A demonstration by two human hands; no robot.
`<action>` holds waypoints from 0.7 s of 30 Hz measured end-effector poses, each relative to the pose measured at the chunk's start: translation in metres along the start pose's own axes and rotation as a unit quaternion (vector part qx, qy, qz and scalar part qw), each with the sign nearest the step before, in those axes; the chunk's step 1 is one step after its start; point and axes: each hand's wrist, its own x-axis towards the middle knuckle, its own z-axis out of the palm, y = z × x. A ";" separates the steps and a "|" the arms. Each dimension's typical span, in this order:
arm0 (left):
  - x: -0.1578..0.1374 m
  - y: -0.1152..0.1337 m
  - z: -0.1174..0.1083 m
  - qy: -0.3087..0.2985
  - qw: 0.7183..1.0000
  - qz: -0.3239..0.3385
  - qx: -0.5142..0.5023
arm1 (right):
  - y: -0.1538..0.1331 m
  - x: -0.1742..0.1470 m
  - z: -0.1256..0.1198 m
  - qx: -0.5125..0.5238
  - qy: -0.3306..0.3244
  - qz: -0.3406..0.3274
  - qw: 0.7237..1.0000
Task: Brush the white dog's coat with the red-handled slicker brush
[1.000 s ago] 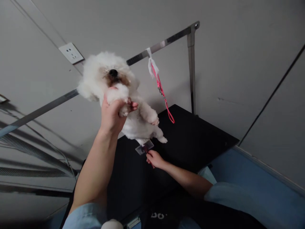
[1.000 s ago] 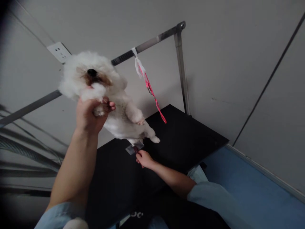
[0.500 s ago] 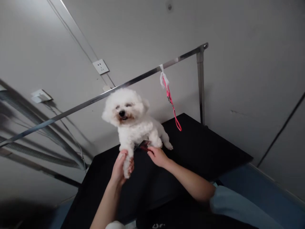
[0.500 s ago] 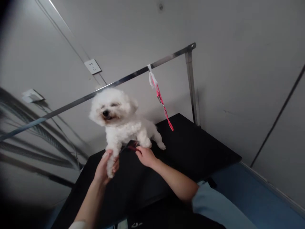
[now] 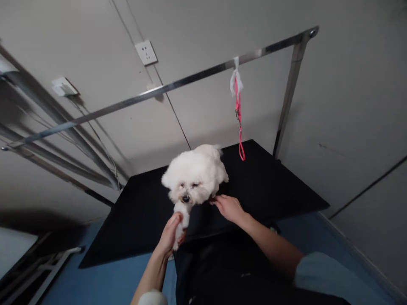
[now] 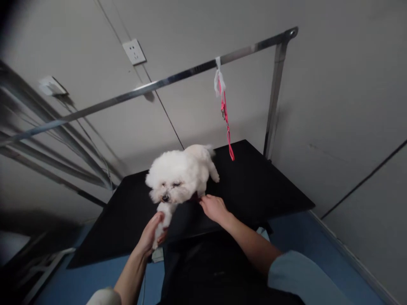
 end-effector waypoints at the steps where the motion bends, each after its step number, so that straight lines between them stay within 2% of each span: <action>1: -0.003 -0.001 0.003 -0.013 1.000 -0.002 0.011 | 0.001 -0.009 -0.001 -0.005 0.005 0.017 1.000; 4: -0.009 -0.004 0.008 -0.051 0.997 -0.001 0.063 | -0.005 -0.024 0.004 0.018 0.016 -0.008 1.000; 7: -0.015 0.001 0.011 -0.052 0.995 0.013 0.084 | -0.003 -0.018 0.010 0.054 0.032 -0.036 0.997; 9: -0.016 0.011 0.013 -0.043 0.996 0.023 0.072 | 0.011 -0.017 0.016 0.084 0.049 0.001 0.995; 13: -0.011 0.038 0.031 -0.080 0.994 0.041 0.055 | 0.039 -0.037 0.040 0.157 0.039 0.141 0.977; 15: -0.006 0.049 0.044 -0.109 0.990 0.057 0.069 | 0.041 -0.040 0.053 0.187 0.027 0.141 0.972; 18: 0.002 0.062 0.061 -0.144 0.982 0.080 0.096 | 0.036 -0.028 0.064 0.278 0.062 0.119 0.951; 21: 0.004 0.066 0.068 -0.155 0.978 0.091 0.104 | 0.037 -0.015 0.073 0.354 0.056 0.191 0.914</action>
